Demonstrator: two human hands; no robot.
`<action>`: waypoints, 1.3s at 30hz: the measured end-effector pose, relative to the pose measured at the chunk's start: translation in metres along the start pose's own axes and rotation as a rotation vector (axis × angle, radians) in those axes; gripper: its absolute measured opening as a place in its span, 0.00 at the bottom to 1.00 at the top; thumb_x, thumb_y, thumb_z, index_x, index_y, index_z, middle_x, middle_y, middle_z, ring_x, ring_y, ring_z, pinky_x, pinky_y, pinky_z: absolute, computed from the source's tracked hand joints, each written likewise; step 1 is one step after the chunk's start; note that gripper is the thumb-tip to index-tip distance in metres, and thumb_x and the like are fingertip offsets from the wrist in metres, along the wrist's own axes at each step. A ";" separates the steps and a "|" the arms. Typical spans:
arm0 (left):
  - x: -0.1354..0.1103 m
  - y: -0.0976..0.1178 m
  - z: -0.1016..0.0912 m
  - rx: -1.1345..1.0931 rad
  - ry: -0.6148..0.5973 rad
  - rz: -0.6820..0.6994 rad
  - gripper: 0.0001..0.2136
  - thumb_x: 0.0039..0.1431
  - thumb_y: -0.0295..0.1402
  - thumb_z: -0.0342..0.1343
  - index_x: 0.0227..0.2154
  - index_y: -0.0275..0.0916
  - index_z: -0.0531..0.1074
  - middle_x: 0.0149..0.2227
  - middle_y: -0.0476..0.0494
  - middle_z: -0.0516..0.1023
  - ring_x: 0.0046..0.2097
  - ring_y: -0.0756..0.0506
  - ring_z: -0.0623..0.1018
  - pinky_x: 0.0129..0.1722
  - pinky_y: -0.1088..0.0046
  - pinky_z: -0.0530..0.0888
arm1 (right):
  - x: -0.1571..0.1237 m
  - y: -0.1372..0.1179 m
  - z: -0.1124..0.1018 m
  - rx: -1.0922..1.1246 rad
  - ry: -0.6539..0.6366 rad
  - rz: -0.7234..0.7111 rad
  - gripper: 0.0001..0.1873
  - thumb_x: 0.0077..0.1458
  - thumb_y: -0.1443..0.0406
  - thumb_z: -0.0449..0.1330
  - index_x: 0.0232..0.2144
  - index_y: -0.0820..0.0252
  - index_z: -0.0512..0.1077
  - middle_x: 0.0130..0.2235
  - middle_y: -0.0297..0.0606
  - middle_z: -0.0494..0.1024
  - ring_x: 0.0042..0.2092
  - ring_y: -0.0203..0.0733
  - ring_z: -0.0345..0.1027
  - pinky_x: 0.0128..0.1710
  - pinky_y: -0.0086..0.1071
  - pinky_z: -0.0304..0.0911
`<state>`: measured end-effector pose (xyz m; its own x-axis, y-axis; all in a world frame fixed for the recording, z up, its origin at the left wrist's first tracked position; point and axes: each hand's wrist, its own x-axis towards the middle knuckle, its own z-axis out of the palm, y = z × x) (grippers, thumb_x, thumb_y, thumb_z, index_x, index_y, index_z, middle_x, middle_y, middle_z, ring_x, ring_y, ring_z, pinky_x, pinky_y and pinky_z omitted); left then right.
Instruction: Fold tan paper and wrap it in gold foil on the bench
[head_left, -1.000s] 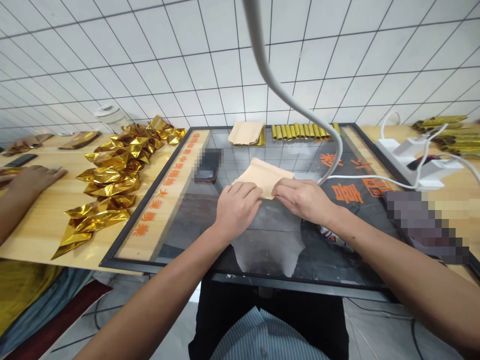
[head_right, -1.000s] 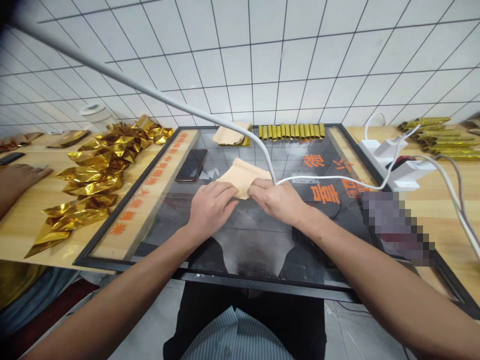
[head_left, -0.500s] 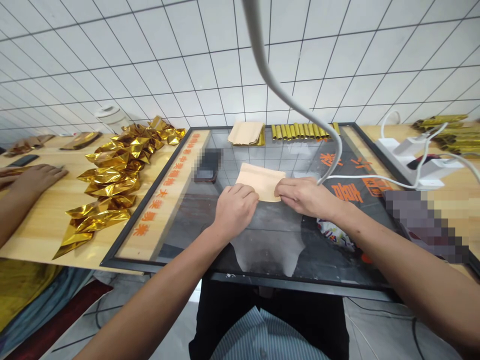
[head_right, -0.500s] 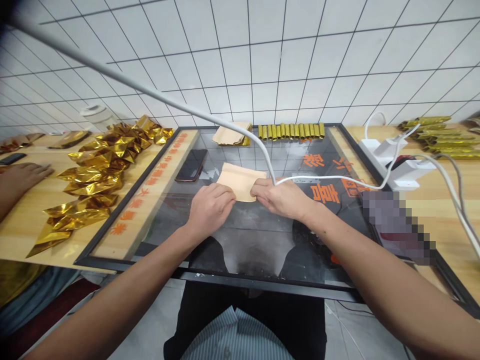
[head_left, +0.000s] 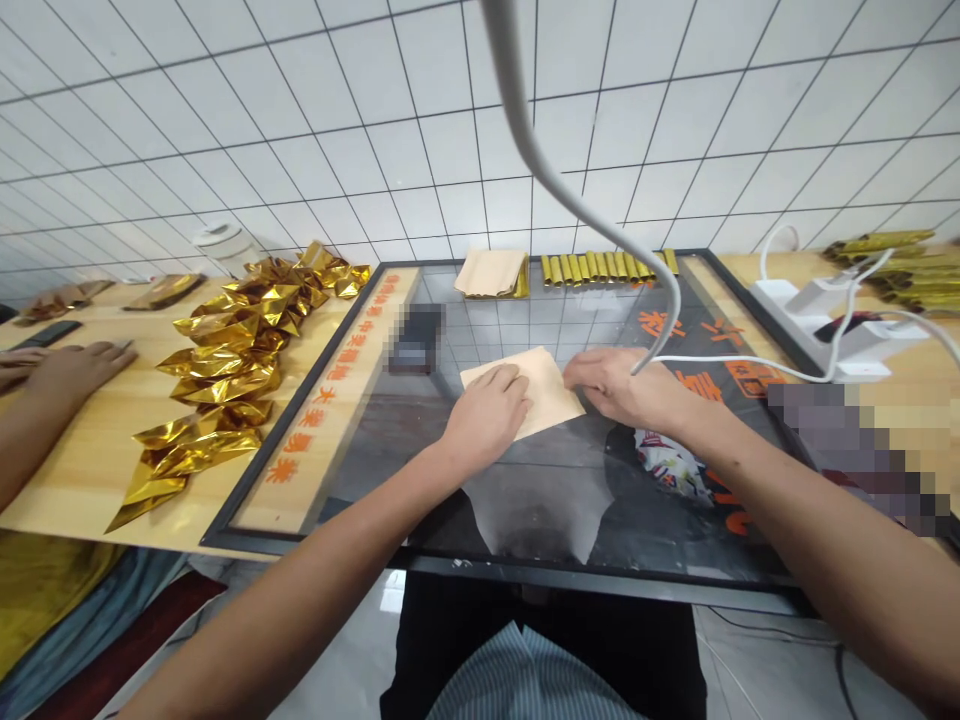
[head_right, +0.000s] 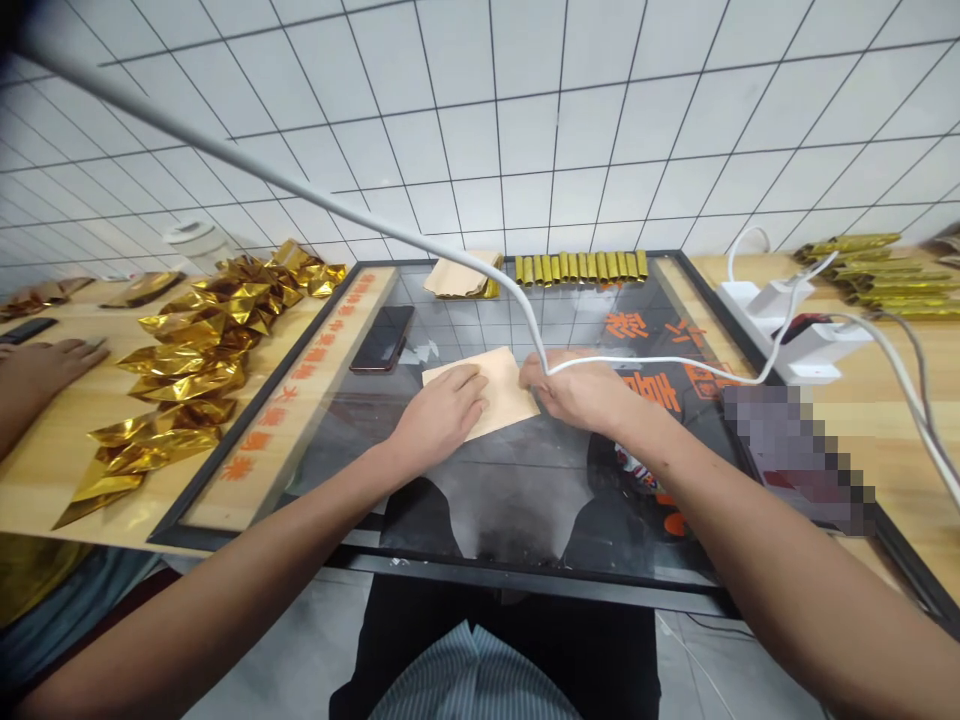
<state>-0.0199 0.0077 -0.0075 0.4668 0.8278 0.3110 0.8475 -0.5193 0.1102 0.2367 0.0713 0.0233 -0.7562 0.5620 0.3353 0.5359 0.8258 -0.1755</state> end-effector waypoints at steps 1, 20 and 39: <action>0.001 0.003 0.003 -0.011 -0.001 0.007 0.09 0.77 0.31 0.51 0.49 0.37 0.75 0.54 0.36 0.78 0.60 0.38 0.78 0.63 0.55 0.75 | 0.001 -0.005 0.000 0.040 0.042 0.037 0.18 0.69 0.68 0.53 0.48 0.51 0.82 0.48 0.42 0.87 0.48 0.50 0.81 0.47 0.41 0.72; 0.002 0.024 0.018 -0.104 -0.052 -0.031 0.28 0.79 0.36 0.43 0.77 0.30 0.55 0.79 0.28 0.57 0.80 0.38 0.57 0.79 0.51 0.55 | 0.007 -0.036 0.051 0.187 -0.091 0.294 0.40 0.78 0.46 0.37 0.78 0.65 0.56 0.79 0.54 0.55 0.80 0.54 0.48 0.78 0.60 0.46; 0.018 0.006 0.002 -0.089 -0.336 -0.165 0.34 0.80 0.47 0.29 0.79 0.33 0.50 0.82 0.38 0.45 0.82 0.40 0.47 0.80 0.54 0.47 | 0.010 -0.017 0.051 -0.141 -0.168 0.331 0.40 0.77 0.51 0.34 0.77 0.72 0.56 0.80 0.54 0.53 0.80 0.57 0.45 0.78 0.56 0.45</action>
<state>-0.0055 0.0202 -0.0032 0.3952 0.9176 -0.0425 0.8998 -0.3774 0.2189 0.2008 0.0658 -0.0173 -0.5786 0.8062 0.1236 0.7985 0.5908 -0.1157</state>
